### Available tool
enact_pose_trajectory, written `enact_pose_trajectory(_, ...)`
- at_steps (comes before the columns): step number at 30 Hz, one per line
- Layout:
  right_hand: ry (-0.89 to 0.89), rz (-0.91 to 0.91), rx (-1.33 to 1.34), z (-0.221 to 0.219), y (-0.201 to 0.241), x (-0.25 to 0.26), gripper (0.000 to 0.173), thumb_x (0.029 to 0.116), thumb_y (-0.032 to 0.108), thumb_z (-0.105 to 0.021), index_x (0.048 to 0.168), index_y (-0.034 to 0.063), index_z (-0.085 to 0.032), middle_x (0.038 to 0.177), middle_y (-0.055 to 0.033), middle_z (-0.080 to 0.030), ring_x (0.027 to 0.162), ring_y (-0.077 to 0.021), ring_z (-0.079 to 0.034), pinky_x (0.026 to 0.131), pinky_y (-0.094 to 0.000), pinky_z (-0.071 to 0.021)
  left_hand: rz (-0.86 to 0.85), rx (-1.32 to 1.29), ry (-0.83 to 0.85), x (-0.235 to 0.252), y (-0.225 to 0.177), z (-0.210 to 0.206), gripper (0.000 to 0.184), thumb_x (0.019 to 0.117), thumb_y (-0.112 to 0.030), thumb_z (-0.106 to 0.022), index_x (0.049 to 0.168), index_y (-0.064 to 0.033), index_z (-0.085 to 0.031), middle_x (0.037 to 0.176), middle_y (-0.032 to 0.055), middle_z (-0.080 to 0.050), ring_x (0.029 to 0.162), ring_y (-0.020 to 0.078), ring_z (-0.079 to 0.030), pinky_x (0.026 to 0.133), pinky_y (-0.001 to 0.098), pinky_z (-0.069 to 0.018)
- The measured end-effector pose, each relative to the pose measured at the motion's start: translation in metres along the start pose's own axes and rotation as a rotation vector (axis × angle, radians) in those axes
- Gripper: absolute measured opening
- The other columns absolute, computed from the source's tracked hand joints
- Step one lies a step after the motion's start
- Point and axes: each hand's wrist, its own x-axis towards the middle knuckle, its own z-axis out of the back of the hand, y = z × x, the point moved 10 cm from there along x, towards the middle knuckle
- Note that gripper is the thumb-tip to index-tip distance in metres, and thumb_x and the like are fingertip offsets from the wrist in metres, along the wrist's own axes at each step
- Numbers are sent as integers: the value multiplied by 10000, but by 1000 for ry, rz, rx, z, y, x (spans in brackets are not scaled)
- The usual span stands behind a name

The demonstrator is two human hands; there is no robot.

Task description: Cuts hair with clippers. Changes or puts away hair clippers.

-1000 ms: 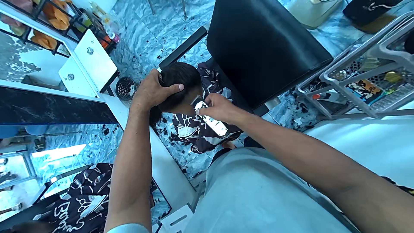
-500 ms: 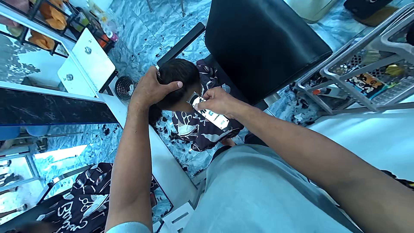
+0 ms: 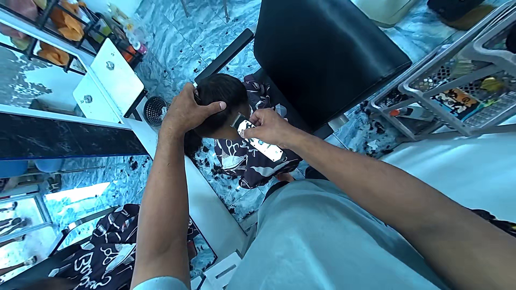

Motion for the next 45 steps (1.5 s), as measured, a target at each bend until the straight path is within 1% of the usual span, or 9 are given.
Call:
enact_pose_trajectory(24,-60,-12,66,5,-1,1,439,815,300,-857,1074,14,-647,859,-124,-667,768,-236,-653,712,-463,-561,-5,-3,4,6,1,0,857,744,-717,-778,1215,-47,-527,1035,184,-654,980,358,-654,852,631,-512)
enact_pose_trajectory(31,85,-88,272,-9,-17,-20,425,880,253,-812,1141,-24,-624,922,-187,-702,722,-283,-709,676,-482,-627,-13,0,-1,2,-3,0,855,756,-690,-790,1234,-28,-534,1032,227,-662,976,413,-661,854,673,-516)
enact_pose_trajectory(34,317,-275,484,-17,-47,-72,462,1057,378,-587,1422,133,-447,1037,-165,-681,681,-275,-709,572,-423,-625,-69,-40,-138,-14,-5,10,740,861,-633,-734,1205,-5,-545,985,275,-657,908,470,-663,779,706,-513)
enact_pose_trajectory(36,353,-328,532,-5,-63,-104,463,1082,452,-500,1463,219,-381,1063,-153,-682,666,-286,-704,526,-422,-609,-105,-133,-405,-45,11,26,629,963,-564,-645,1252,-9,-587,1094,235,-670,995,379,-671,875,621,-537)
enact_pose_trajectory(37,342,-298,529,8,-66,-114,449,1086,398,-509,1467,209,-366,1076,-148,-674,675,-271,-703,529,-403,-607,-151,-248,-563,-68,17,36,542,1016,-448,-605,1278,27,-603,1216,225,-662,1118,314,-657,994,527,-524)
enact_pose_trajectory(39,340,-160,537,32,-62,-131,546,1036,154,-563,1524,156,-317,1181,-143,-651,790,-226,-707,627,-360,-616,-288,-618,-804,-116,11,35,384,1087,-244,-447,1133,110,-589,1081,181,-679,1015,230,-682,922,404,-569)
enact_pose_trajectory(41,348,-11,556,54,-56,-144,702,974,38,-589,1592,126,-266,1296,-169,-637,933,-246,-724,740,-374,-637,-363,-1030,-581,-129,-26,-10,623,1101,-537,-207,1008,-106,-647,916,34,-756,854,181,-742,769,364,-626)
enact_pose_trajectory(42,341,49,547,64,-52,-147,717,970,38,-597,1604,124,-272,1294,-184,-643,925,-265,-731,718,-387,-645,-318,-1210,-323,-122,-54,-45,824,993,-752,-123,975,-168,-704,881,30,-776,818,203,-758,725,381,-638)
enact_pose_trajectory(45,375,119,409,79,-34,-159,712,984,59,-599,1619,145,-289,1261,-158,-667,878,-228,-735,652,-340,-642,-33,-1388,129,-108,-124,-126,1080,833,-894,57,902,-110,-683,761,83,-744,683,253,-746,602,445,-638)
